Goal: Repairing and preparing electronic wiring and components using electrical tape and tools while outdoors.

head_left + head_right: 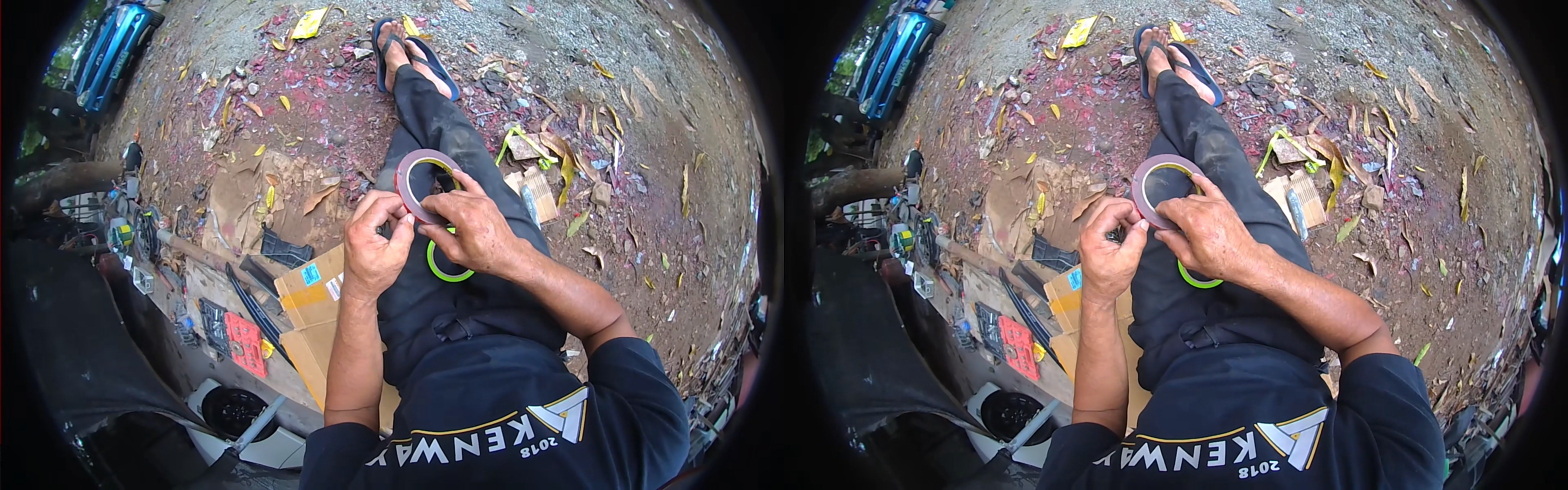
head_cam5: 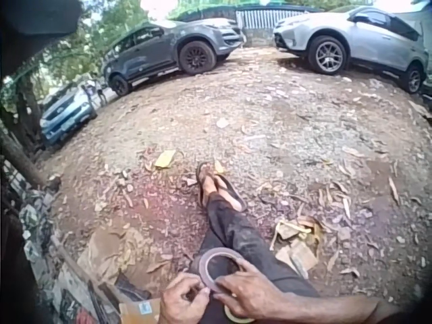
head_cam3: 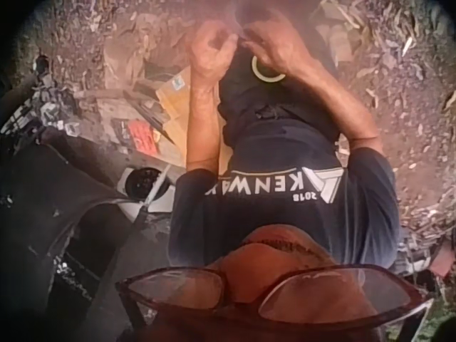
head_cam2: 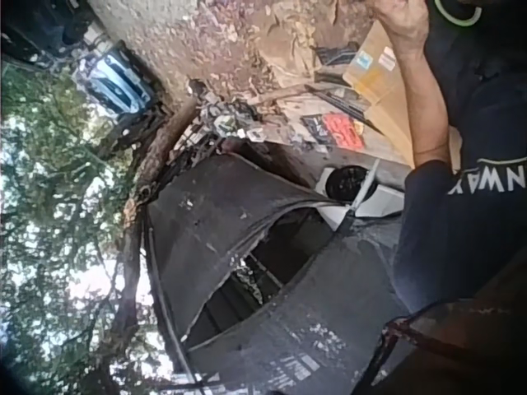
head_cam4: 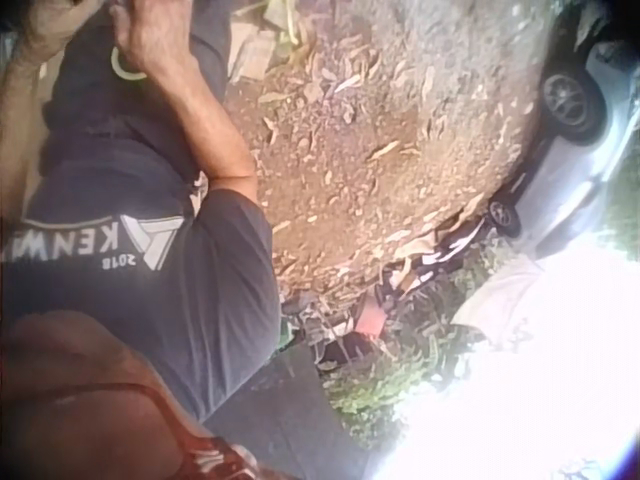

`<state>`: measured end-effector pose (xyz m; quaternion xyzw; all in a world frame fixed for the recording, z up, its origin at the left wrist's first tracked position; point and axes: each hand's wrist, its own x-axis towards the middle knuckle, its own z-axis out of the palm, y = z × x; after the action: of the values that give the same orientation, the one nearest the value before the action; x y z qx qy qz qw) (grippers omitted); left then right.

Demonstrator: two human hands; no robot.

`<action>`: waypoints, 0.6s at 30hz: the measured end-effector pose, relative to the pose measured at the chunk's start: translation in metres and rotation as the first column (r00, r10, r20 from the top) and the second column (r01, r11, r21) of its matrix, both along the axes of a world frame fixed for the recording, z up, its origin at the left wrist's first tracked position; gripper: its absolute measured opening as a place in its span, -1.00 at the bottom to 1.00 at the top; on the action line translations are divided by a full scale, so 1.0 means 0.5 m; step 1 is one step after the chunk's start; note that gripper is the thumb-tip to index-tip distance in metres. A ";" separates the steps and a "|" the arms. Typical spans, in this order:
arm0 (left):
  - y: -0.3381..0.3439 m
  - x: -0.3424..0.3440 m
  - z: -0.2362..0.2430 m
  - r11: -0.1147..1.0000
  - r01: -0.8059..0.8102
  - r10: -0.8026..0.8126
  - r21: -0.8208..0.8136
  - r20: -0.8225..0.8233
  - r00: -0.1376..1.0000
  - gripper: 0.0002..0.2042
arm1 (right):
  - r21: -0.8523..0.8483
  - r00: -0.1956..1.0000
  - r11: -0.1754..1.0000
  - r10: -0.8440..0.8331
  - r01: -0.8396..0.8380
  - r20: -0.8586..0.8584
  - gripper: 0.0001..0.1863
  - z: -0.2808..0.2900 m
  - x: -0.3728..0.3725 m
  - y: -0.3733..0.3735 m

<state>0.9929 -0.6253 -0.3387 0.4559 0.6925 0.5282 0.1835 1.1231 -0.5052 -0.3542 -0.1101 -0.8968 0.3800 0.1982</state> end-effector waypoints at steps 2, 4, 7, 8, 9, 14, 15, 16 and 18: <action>0.000 0.003 -0.004 0.999 -0.015 0.016 0.031 -0.043 0.999 -0.82 | -0.013 1.000 1.000 -0.014 0.014 0.009 -0.73 0.001 -0.002 0.000; -0.004 0.006 -0.014 0.989 -0.102 0.107 0.106 -0.043 0.993 -0.81 | -0.029 0.999 0.999 -0.027 0.027 0.020 -0.73 0.001 -0.005 -0.001; -0.018 0.000 -0.017 0.975 -0.192 0.196 0.109 -0.029 0.980 -0.79 | -0.024 0.999 0.999 -0.030 0.031 0.028 -0.73 0.000 -0.007 0.000; -0.019 -0.002 -0.015 0.969 -0.198 0.207 0.146 -0.053 0.977 -0.82 | -0.031 0.998 0.999 -0.031 0.033 0.054 -0.73 -0.001 -0.005 0.001; -0.022 0.000 -0.022 0.970 -0.197 0.207 0.145 -0.053 0.977 -0.82 | -0.038 0.996 0.999 -0.033 0.036 0.080 -0.72 -0.002 -0.003 0.001; -0.026 0.005 -0.036 0.947 -0.303 0.280 0.103 0.193 0.940 -0.80 | -0.090 0.997 0.995 -0.045 0.051 0.071 -0.70 -0.004 -0.001 -0.001; -0.025 0.004 -0.037 0.951 -0.289 0.279 0.108 0.104 0.955 -0.79 | -0.081 0.998 0.995 -0.045 0.049 0.052 -0.71 -0.001 -0.002 -0.002; -0.024 0.006 -0.037 0.951 -0.290 0.279 0.108 0.104 0.955 -0.79 | -0.071 0.998 0.996 -0.044 0.047 0.032 -0.72 0.001 -0.004 -0.001; -0.021 0.012 -0.037 0.957 -0.272 0.269 0.105 0.044 0.962 -0.78 | -0.075 0.998 0.996 -0.046 0.049 0.044 -0.72 0.002 -0.001 -0.001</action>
<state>0.9987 -0.6357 -0.3574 0.3587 0.7153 0.5923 0.0942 1.1228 -0.5057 -0.3534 -0.1468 -0.8828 0.4066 0.1837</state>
